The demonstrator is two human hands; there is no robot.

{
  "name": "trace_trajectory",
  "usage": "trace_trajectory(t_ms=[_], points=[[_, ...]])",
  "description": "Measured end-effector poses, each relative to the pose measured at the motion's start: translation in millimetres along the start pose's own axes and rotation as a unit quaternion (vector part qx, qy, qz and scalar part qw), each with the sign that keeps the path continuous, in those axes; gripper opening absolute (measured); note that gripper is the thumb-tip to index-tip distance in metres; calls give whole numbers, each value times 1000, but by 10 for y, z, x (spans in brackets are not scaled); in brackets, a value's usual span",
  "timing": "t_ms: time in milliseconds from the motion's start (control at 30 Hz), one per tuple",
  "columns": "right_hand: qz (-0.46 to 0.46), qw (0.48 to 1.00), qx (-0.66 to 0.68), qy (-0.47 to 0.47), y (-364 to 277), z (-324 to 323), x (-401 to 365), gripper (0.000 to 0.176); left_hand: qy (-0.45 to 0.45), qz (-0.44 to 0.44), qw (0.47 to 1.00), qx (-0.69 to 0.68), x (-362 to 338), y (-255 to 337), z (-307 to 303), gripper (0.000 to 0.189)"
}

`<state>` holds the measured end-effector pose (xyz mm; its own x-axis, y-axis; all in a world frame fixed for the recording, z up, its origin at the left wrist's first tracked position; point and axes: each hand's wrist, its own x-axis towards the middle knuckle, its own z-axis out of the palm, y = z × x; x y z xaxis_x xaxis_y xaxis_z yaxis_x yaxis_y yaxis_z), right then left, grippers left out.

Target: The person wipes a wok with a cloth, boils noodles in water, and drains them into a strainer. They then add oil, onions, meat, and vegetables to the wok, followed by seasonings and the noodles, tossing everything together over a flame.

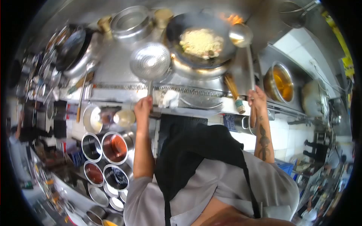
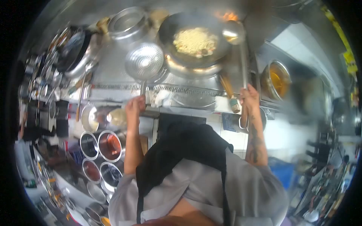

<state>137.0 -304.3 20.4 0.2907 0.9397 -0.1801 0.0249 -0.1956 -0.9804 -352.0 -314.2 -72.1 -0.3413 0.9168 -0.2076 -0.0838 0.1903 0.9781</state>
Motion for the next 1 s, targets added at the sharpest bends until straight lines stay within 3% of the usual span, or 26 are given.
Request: trace_trajectory(t_ms=[33,100,233,333,433,533,633,733,767,833,867,933,967,1000], points=[[-10,1000,20,-8,75,-85,19,26,7,-64,986,-153,-87,75,-15,29],[-45,999,0,-11,226,-251,72,31,-49,-119,953,-273,-214,316,-8,36],[-18,999,-50,12,426,-542,-97,28,-48,-130,976,-166,-456,-15,168,24],[-18,999,-45,-10,724,-758,-133,29,-166,-220,961,10,-575,-604,483,24],[-9,998,-62,-13,978,-872,-71,30,-112,-331,937,-19,-430,-1339,655,35],[-1,990,-143,19,1231,-962,34,40,-18,-276,961,7,-177,-1806,796,48],[-5,975,-219,41,1382,-1003,132,47,7,-307,949,77,-208,-1895,1042,34],[-35,961,-272,26,1660,-1074,247,46,-62,-260,939,217,-346,-1999,1103,33],[-50,958,-282,17,1784,-1117,297,45,-44,-141,945,292,-383,-2073,1069,32],[-100,941,-323,16,1986,-1207,388,46,-3,95,895,435,-411,-2503,863,30],[-145,921,-361,19,2233,-1303,509,47,-5,51,899,435,-583,-2155,876,23],[-213,889,-404,26,2363,-1350,589,43,-48,-99,947,301,-771,-1830,770,34],[-141,893,-427,-12,2374,-1381,661,45,-64,-169,958,222,-864,-1662,721,41],[-68,888,-452,-52,2408,-1473,774,48,-32,-194,960,200,-1028,-1374,751,62]])
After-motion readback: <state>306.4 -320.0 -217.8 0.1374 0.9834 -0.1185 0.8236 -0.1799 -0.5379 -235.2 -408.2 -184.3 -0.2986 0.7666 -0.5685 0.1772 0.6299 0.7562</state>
